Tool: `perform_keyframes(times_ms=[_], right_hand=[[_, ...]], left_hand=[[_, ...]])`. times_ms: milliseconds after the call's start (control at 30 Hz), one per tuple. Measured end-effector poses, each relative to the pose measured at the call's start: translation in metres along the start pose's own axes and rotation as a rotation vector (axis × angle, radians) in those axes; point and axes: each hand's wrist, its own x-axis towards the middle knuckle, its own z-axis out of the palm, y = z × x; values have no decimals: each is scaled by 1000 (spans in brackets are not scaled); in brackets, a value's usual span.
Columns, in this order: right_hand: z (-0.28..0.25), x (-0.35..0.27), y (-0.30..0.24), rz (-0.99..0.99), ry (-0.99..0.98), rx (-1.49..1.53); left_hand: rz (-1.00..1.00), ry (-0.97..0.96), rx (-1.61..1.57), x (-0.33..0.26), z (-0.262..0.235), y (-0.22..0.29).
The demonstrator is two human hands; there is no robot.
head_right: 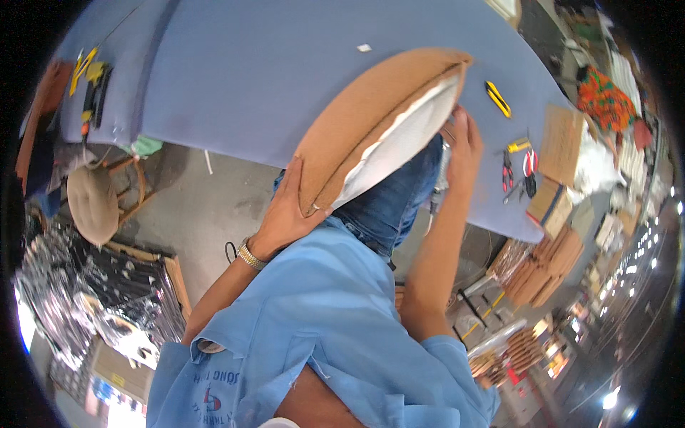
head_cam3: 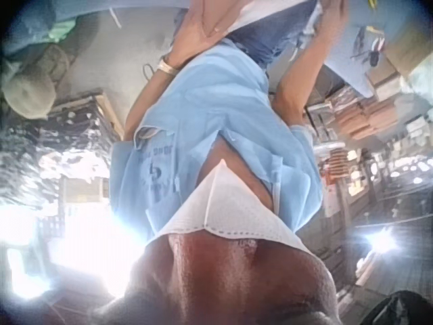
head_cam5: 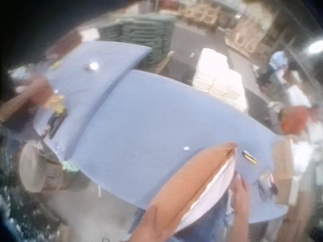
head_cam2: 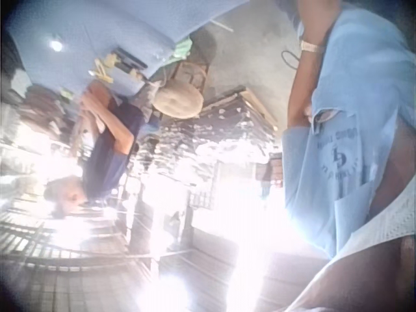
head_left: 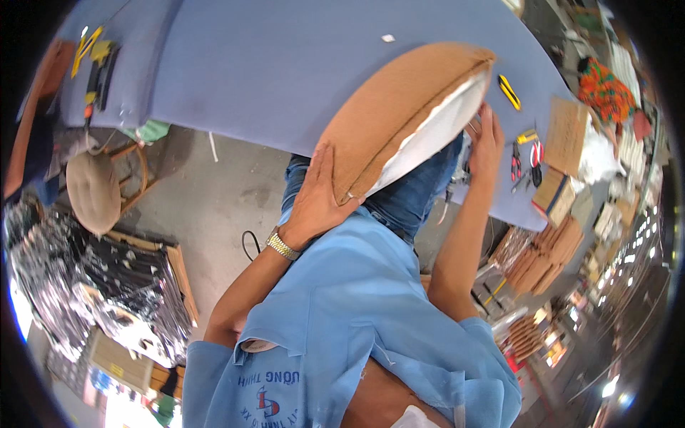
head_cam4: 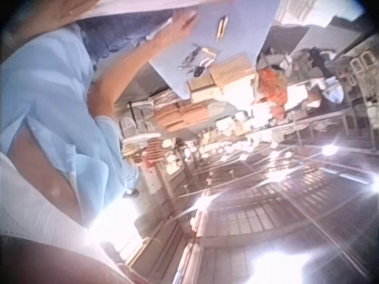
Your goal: The person staples fabric onto a curved wooden furniture part using a pneumatic staple gun, then trims excess fabric with a utility knife. The person repeatedly repositions the part and continues stapling along the edges.
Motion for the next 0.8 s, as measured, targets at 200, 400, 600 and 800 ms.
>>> perform_keyframes(times_ms=[200,400,600,800], right_hand=[[66,1,-17,-41,128,44],[68,-1,-10,-43,216,9],[92,-16,-20,3,302,204],[138,-51,-122,-517,-45,-17]], left_hand=[[74,-104,-26,11,8,10],[133,-181,-15,13,2,15],[151,-248,-101,27,-3,36],[521,77,-595,62,-47,93]])
